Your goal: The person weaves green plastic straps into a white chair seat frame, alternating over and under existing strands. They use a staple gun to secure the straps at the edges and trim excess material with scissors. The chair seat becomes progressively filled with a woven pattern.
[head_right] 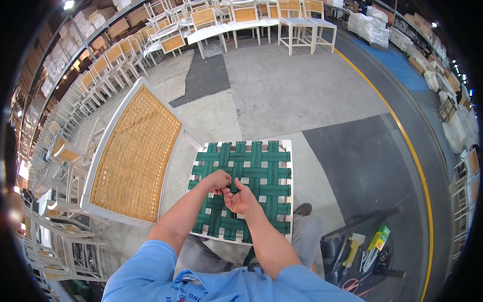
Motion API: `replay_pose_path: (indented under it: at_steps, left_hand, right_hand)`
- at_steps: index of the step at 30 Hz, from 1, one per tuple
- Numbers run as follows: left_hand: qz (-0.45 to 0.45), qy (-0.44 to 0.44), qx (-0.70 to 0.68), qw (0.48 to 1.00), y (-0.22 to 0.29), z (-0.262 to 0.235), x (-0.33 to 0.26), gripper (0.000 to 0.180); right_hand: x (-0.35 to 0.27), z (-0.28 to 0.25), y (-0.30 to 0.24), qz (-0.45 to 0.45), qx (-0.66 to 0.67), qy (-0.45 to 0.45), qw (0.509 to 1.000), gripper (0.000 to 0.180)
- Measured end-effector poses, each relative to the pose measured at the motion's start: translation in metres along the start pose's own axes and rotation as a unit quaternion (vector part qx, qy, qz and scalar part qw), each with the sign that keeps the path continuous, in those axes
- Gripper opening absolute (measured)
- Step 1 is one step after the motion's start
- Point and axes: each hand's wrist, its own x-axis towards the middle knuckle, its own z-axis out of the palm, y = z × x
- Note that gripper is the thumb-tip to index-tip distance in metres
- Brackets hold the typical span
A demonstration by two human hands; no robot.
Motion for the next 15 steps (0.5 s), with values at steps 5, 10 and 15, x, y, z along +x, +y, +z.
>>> replay_pose_path:
  at_steps: [5, 10, 15]
  left_hand:
    - [0.084, 0.132, -0.064, 0.986, -0.032, 0.023, -0.022, 0.024]
    - [0.111, 0.124, -0.363, 0.917, -0.044, 0.011, -0.02, 0.022]
    - [0.224, 0.042, -0.567, 0.792, -0.029, -0.036, -0.027, 0.015]
  right_hand:
    - [-0.072, 0.008, 0.028, -0.147, -0.371, 0.135, 0.907, 0.045]
    - [-0.143, -0.016, 0.038, -0.262, -0.789, 0.345, 0.435, 0.067]
    - [-0.136, -0.017, 0.076, -0.247, -0.844, 0.372, 0.297, 0.062]
